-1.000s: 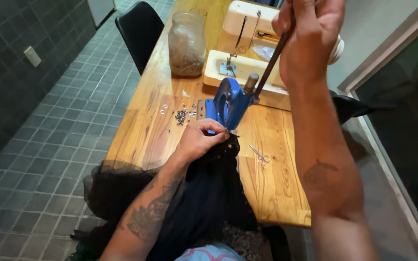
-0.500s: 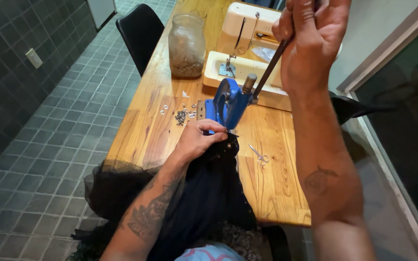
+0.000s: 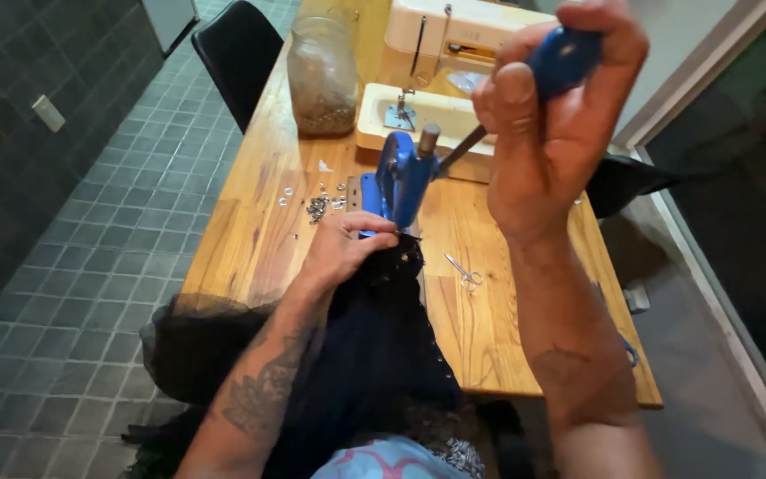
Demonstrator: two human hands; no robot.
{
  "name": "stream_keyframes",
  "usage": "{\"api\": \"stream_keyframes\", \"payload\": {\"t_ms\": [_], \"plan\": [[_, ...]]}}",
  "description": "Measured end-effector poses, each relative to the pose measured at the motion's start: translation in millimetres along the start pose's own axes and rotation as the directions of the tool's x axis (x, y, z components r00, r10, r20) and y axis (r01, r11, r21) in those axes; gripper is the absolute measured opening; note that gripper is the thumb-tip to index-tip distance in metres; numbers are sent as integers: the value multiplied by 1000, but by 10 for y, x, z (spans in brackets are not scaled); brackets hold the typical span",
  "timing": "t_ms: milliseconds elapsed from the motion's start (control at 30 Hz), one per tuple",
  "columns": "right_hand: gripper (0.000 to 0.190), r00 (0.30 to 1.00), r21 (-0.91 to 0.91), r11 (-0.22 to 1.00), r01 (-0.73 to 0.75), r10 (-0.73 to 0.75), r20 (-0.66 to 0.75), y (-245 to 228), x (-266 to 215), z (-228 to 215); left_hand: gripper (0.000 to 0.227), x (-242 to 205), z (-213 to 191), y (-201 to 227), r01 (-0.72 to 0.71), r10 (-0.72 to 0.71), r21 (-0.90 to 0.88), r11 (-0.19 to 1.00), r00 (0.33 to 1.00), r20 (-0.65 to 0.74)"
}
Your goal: Installing metal eyelets on a black garment using a manual press and scissors.
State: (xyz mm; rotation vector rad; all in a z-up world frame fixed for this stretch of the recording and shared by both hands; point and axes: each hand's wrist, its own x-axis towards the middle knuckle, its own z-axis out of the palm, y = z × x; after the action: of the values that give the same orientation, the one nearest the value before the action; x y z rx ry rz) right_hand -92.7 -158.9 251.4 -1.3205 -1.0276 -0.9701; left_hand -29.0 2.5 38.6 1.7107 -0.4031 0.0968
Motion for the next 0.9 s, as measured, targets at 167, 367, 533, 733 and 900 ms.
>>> {"api": "stream_keyframes", "payload": {"t_ms": [167, 367, 533, 733, 900], "plan": [[20, 999, 23, 1000, 19, -20, 38, -109, -6, 0, 32, 23, 17, -41, 27, -27, -22, 999, 999, -18], [30, 996, 71, 996, -59, 63, -62, -276, 1, 14, 35, 6, 50, -26, -318, 329, 233, 919, 944, -10], [25, 972, 159, 980, -119, 148, -182, -243, 8, 104, 30, 35, 74, -91, -468, 477, 268, 842, 878, 34], [34, 947, 164, 981, -108, 151, -284, -193, 11, 144, 31, 90, 88, -193, -502, 516, 286, 816, 856, 32], [35, 944, 225, 974, 18, 58, -326, -110, -13, 199, 27, 121, 119, -284, -502, 523, 237, 831, 852, -30]]}}
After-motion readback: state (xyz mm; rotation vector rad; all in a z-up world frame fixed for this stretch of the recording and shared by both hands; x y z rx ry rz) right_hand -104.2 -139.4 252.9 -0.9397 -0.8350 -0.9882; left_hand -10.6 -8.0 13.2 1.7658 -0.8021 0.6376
